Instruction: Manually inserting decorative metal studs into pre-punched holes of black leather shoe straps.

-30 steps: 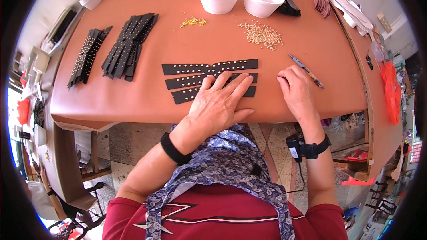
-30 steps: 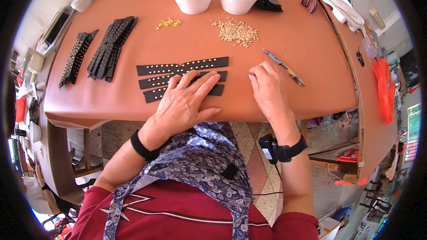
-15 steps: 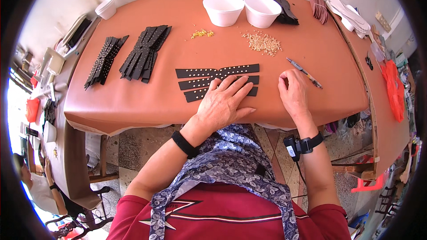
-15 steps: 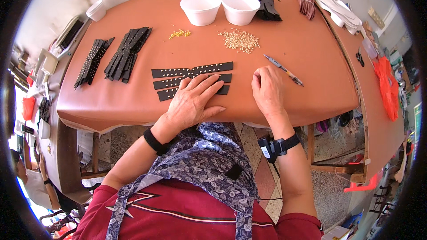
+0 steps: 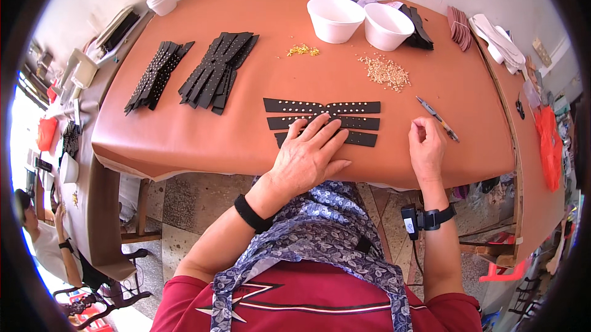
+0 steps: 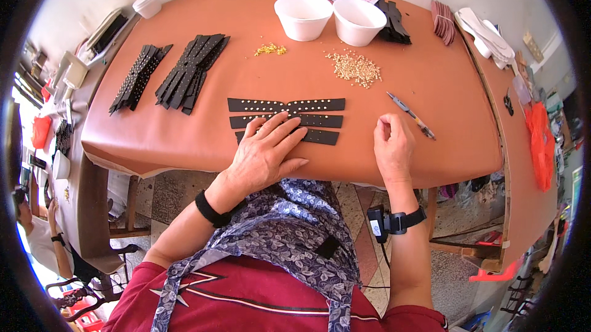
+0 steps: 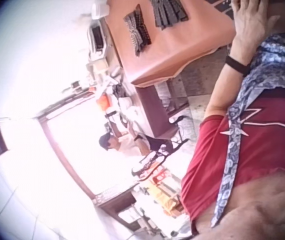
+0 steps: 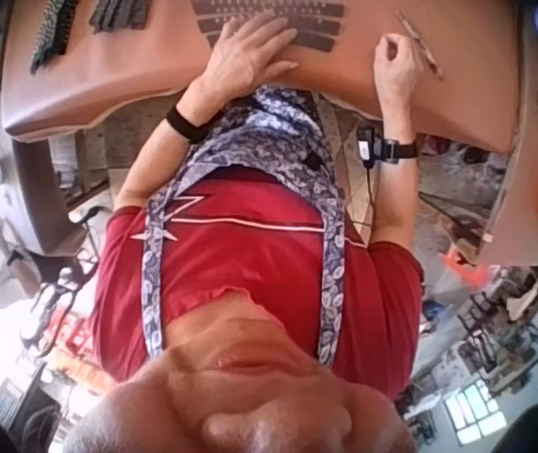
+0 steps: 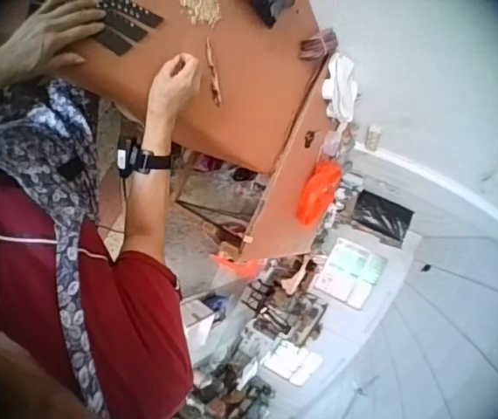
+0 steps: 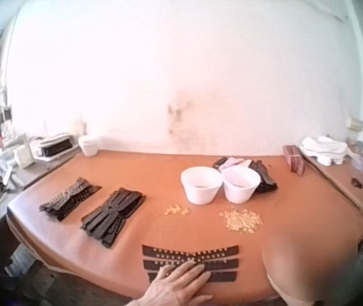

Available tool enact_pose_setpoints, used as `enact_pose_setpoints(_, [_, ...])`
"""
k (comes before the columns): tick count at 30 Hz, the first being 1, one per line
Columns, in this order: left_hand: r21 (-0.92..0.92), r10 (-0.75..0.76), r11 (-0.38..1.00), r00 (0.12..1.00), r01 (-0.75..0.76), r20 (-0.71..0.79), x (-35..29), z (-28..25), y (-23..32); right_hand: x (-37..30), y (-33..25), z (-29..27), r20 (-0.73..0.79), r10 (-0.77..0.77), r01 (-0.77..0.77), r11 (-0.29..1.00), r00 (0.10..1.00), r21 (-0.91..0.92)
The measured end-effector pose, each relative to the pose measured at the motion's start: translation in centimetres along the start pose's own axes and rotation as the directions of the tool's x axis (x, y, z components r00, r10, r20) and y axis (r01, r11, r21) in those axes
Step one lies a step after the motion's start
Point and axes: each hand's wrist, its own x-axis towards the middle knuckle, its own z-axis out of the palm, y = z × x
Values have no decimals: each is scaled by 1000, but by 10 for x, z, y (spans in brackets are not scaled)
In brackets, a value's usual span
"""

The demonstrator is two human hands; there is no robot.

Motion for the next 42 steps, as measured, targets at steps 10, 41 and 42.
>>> enact_pose_setpoints(10, [-56,20,998,999,-22,-30,0,2,-5,0,-3,-2,14,29,-28,999,999,-41])
enact_pose_setpoints(41, [81,-47,995,995,54,-93,3,9,7,5,-5,-4,24,-7,6,999,1000,38])
enact_pose_setpoints(42, [76,-44,996,994,51,-96,3,9,8,5,-4,-5,21,-8,7,999,1000,31])
